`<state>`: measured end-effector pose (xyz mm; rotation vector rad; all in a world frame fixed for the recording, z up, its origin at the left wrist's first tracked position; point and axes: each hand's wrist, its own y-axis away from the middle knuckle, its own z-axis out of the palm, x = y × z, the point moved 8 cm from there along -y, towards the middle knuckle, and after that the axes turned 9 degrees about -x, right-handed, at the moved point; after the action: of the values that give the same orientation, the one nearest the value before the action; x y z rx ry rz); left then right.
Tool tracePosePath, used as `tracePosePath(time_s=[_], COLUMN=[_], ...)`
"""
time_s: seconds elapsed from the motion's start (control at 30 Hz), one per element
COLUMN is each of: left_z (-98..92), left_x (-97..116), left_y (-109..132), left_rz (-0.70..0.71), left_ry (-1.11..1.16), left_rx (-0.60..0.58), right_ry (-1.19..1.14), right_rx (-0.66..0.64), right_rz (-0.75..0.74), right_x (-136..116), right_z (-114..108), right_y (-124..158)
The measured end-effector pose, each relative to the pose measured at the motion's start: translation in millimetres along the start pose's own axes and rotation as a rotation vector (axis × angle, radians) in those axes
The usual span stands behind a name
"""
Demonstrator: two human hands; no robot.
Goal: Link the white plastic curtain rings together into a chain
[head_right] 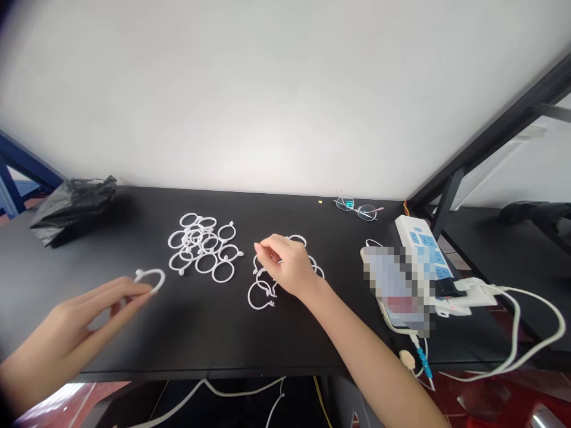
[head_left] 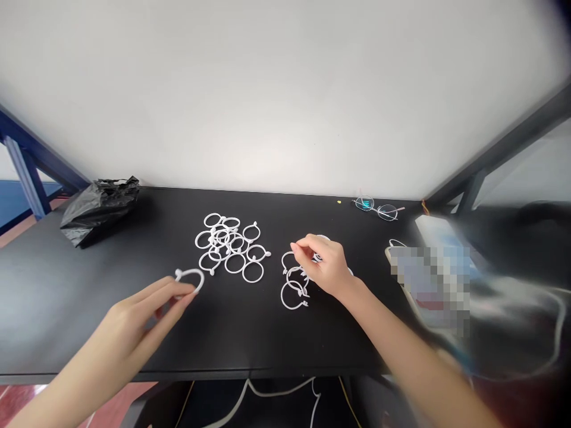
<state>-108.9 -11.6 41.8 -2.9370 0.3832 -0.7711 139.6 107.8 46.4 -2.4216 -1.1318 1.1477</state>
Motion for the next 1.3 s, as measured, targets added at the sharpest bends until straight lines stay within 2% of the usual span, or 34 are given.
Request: tracePosePath(time_s=[0.1, 0.17, 0.23, 0.33, 0.43, 0.63, 0.83, 1.0, 1.13, 1.2, 1.3], left_z=[12.4, 23.1, 30.8, 37.5, 45.2, 67.1, 82.0, 82.1, 77.3, 74.7, 70.7], left_x=[6.8, 11.9, 14.5, 19.9, 34.8, 59.7, 61.9, 64.7, 70.3, 68.4, 60.3], left_y=[-32.2, -46.3, -55.5, -65.1, -74.3, -100.0, -118.1, -112.3, -103.4, -102.9, -105.7], left_rz=[0.071, 0.132, 0.154, 0.149, 0.192, 0.32, 0.364, 0.402, 0.484, 0.455, 0.336], left_ry=[-0.115, -0.189, -0.239, -0.254, -0.2, -0.062, 0.043, 0.133, 0.261, 0.333, 0.435], left_rx=[-0.029, -0.056, -0.088, -0.131, -0.157, -0.215, -0.24, -0.115, -0.026, 0.003, 0.046], right_ry=[-0.019, -0.013, 0.009, 0.085, 0.183, 0.256, 0.042, -0.082, -0.202, -0.268, -0.334], right_rx=[-0.158, -0.325, -0.422, -0.453, -0.47, -0.436, -0.233, -0.146, -0.17, -0.194, -0.191], right_rz=[0.111, 0.198, 0.234, 0.252, 0.3, 0.302, 0.319, 0.373, 0.398, 0.39, 0.363], right_x=[10.2, 18.3, 23.1, 27.4, 31.8, 29.8, 33.1, 37.3, 34.0, 30.8, 27.2], right_z=[2.9, 9.4, 12.8, 15.8, 21.9, 24.4, 13.3, 12.0, 18.6, 21.8, 21.5], right_y=[-3.3, -2.7, -1.0, 0.3, 1.7, -0.7, -3.5, -0.4, 3.0, 3.8, 3.4])
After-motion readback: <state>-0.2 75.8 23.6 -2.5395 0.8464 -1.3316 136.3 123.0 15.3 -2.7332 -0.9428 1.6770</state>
